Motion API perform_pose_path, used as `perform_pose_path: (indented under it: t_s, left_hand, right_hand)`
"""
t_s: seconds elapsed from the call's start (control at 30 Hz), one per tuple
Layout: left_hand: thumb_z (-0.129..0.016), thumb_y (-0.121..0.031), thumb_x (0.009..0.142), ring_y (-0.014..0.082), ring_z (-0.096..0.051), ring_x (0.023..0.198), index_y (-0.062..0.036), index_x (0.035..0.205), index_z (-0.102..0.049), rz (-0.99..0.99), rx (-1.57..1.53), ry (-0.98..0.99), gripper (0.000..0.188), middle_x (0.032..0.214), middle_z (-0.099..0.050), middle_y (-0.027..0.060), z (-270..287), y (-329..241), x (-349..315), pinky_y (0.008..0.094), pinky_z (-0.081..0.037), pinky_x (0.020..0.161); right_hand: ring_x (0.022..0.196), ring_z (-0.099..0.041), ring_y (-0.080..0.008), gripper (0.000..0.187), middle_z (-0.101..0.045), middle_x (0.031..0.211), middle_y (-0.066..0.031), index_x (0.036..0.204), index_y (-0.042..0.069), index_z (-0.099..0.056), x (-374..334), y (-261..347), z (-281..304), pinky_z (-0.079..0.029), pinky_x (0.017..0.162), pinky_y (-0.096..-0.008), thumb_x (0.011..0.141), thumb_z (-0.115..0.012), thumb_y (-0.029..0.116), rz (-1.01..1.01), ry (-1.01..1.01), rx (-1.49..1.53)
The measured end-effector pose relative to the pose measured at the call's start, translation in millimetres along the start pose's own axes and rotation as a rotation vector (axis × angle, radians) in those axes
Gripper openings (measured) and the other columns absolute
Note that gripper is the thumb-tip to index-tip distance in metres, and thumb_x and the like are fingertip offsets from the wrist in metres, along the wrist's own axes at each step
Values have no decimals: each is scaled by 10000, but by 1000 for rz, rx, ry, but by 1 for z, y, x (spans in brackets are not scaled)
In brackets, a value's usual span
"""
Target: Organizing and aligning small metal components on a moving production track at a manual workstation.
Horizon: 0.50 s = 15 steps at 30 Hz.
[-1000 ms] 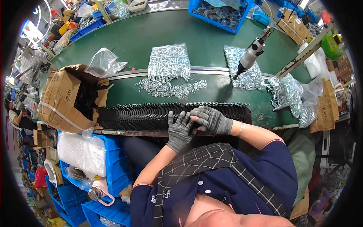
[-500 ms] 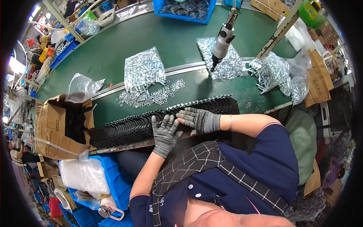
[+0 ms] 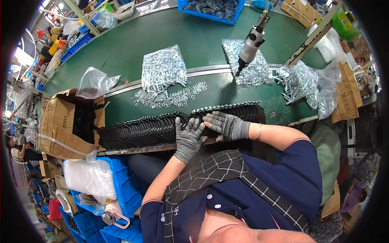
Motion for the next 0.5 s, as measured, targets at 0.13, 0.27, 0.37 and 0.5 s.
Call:
perform_pose_path:
  t_s: [0.13,0.27,0.37,0.5]
  left_hand:
    - [-629,-461,832,247,-521,1286,-134,1254,-633,12,-5,2,535,1301,-622,84,2,-1,0,676,-106,1148]
    - [-621,-466,839,256,-497,1311,-129,1273,-617,24,-42,-11,549,1328,-604,86,13,10,-8,659,-102,1156]
    - [-614,-483,841,262,-446,1354,-127,1315,-580,23,-21,-30,594,1385,-555,89,34,35,-13,640,-94,1166]
    - [-610,-529,828,265,-336,1430,-124,1400,-492,16,97,26,711,1496,-436,92,45,58,-19,611,-77,1178]
  right_hand:
    - [1429,-333,-336,818,-328,1538,-211,1479,15,-319,4,0,1,-231,1185,-486,880,-551,521,-25,-17,0]
    - [1409,-364,-325,789,-377,1510,-197,1456,24,-373,25,2,1,-245,1177,-486,863,-579,501,-75,-20,26]
    - [1393,-383,-324,768,-404,1491,-191,1438,26,-405,34,7,4,-253,1171,-485,853,-594,486,-54,-91,45]
    - [1373,-415,-318,746,-453,1459,-163,1427,47,-422,40,19,-4,-250,1172,-501,837,-612,464,24,-33,-49]
Point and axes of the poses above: each hand's wrist, its own x-axis towards the middle knuckle, its own z-axis out of the back of the hand, y = z × x, the point moved 10 cm from there along x, towards the middle knuckle
